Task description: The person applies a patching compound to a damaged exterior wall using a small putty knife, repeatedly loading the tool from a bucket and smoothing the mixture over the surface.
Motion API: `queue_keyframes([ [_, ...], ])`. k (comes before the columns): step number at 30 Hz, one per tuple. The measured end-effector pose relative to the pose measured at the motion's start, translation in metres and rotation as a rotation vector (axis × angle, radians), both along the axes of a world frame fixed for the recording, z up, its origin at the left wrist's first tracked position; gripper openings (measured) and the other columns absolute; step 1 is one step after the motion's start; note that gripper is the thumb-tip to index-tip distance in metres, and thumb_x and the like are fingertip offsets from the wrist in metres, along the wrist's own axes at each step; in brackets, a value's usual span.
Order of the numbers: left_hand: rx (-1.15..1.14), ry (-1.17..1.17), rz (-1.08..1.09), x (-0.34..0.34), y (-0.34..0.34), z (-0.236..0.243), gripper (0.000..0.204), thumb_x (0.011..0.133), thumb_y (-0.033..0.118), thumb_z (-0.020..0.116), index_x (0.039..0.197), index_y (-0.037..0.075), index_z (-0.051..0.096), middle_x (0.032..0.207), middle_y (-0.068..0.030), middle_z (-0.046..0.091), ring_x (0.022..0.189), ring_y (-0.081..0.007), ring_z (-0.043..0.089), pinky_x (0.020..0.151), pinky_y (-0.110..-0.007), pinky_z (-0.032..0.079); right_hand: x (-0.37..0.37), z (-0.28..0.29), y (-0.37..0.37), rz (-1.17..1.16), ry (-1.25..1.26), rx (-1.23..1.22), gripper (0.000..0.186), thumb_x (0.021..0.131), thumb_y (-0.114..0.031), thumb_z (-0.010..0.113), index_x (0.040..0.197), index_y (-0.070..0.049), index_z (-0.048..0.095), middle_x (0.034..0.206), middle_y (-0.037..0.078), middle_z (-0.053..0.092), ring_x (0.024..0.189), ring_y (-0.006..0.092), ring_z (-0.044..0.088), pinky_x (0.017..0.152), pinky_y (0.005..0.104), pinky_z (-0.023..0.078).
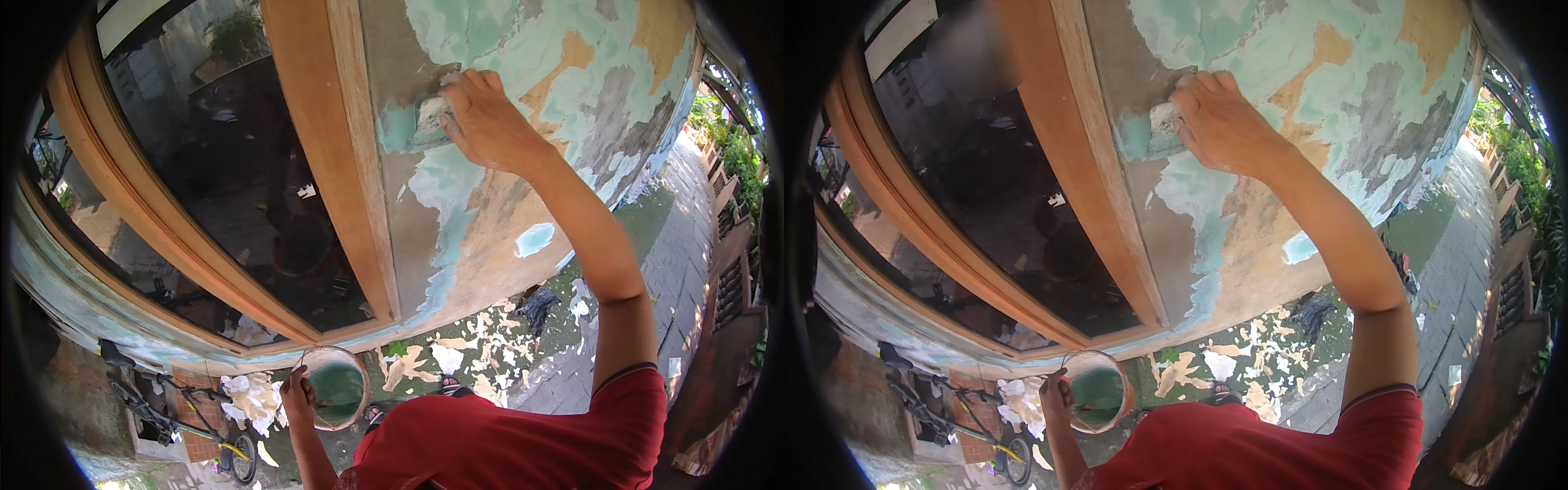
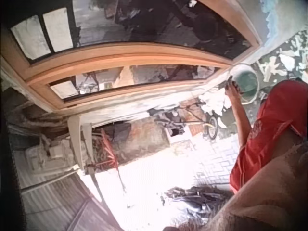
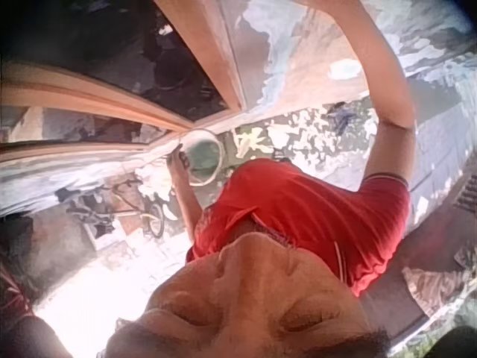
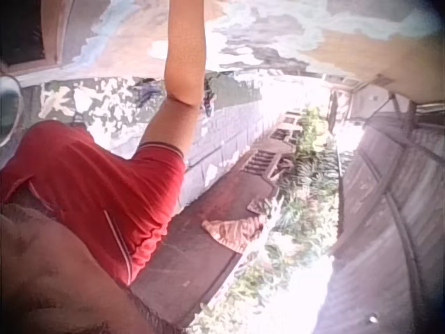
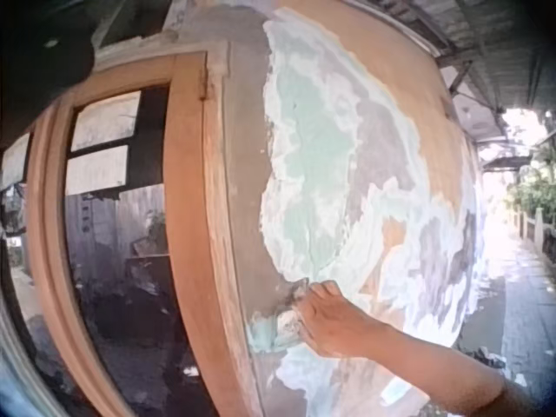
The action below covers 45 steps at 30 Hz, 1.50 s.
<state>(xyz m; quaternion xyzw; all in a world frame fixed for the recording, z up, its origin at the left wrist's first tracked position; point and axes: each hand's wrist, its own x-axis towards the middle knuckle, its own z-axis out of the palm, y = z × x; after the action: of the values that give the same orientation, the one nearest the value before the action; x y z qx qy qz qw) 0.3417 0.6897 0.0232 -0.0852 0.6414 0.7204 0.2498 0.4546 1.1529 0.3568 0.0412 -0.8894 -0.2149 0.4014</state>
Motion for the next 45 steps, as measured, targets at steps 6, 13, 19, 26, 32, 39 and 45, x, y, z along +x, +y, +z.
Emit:
queue_keyframes([
  [6, -0.009, 0.000, -0.008, 0.000, -0.002, 0.002, 0.027, 0.095, 0.022, 0.052, 0.108, 0.001, 0.064, 0.059, 0.0030, 0.040, 0.042, -0.0072, 0.034, 0.038, -0.025, 0.024, -0.017, 0.027, 0.001, -0.028, 0.173, 0.056, 0.023, 0.090, -0.015, 0.059, 0.104, 0.001, 0.052, 0.105, 0.016, 0.056, 0.101, 0.0308, 0.050, 0.093, 0.0411, 0.035],
  [13, 0.010, 0.014, 0.020, 0.004, -0.008, -0.003, 0.026, 0.095, 0.021, 0.053, 0.107, 0.001, 0.064, 0.059, 0.0030, 0.040, 0.041, -0.0070, 0.034, 0.037, -0.025, 0.024, -0.018, 0.024, -0.026, 0.044, 0.095, 0.050, 0.026, 0.090, -0.018, 0.059, 0.105, 0.002, 0.053, 0.103, 0.015, 0.057, 0.103, 0.0300, 0.051, 0.094, 0.0408, 0.034],
  [19, -0.013, -0.002, 0.005, 0.004, -0.009, -0.002, 0.026, 0.095, 0.022, 0.053, 0.107, 0.001, 0.064, 0.058, 0.0029, 0.040, 0.041, -0.0068, 0.034, 0.037, -0.024, 0.024, -0.037, 0.006, -0.020, -0.028, 0.071, 0.096, 0.026, 0.089, -0.019, 0.058, 0.104, 0.002, 0.054, 0.104, 0.015, 0.057, 0.104, 0.0294, 0.050, 0.094, 0.0410, 0.034],
  [26, -0.007, 0.012, 0.022, 0.002, -0.010, -0.003, 0.027, 0.095, 0.023, 0.055, 0.107, 0.000, 0.064, 0.057, 0.0030, 0.041, 0.041, -0.0070, 0.035, 0.036, -0.025, 0.024, -0.001, 0.081, -0.040, -0.040, 0.235, -0.041, 0.032, 0.088, -0.010, 0.057, 0.112, 0.006, 0.044, 0.104, 0.025, 0.051, 0.098, 0.0399, 0.049, 0.090, 0.0465, 0.036],
  [32, -0.025, 0.018, 0.038, 0.004, -0.007, 0.016, 0.027, 0.091, 0.021, 0.057, 0.107, 0.001, 0.065, 0.060, 0.0025, 0.041, 0.042, -0.0070, 0.035, 0.037, -0.025, 0.024, -0.004, -0.019, -0.096, 0.251, -0.131, -0.308, 0.022, 0.088, -0.004, 0.056, 0.106, 0.003, 0.045, 0.098, 0.024, 0.053, 0.092, 0.0420, 0.052, 0.084, 0.0472, 0.043],
  [39, 0.026, 0.015, -0.167, -0.005, 0.030, 0.057, 0.032, 0.095, 0.025, 0.054, 0.112, -0.001, 0.062, 0.063, 0.0026, 0.042, 0.044, -0.0070, 0.036, 0.040, -0.025, 0.028, -0.026, -0.197, -0.186, 0.493, -0.728, -0.578, 0.025, 0.078, -0.002, 0.062, 0.101, -0.001, 0.052, 0.100, 0.015, 0.056, 0.095, 0.0331, 0.059, 0.079, 0.0423, 0.052],
  [45, 0.134, 0.070, -0.243, -0.006, 0.046, 0.087, 0.031, 0.096, 0.023, 0.052, 0.111, -0.002, 0.062, 0.062, 0.0023, 0.042, 0.046, -0.0069, 0.037, 0.042, -0.025, 0.027, -0.068, -0.295, -0.232, 0.380, -0.881, -0.499, 0.015, 0.081, -0.006, 0.059, 0.096, -0.002, 0.059, 0.091, 0.012, 0.061, 0.091, 0.0297, 0.064, 0.077, 0.0411, 0.055],
])
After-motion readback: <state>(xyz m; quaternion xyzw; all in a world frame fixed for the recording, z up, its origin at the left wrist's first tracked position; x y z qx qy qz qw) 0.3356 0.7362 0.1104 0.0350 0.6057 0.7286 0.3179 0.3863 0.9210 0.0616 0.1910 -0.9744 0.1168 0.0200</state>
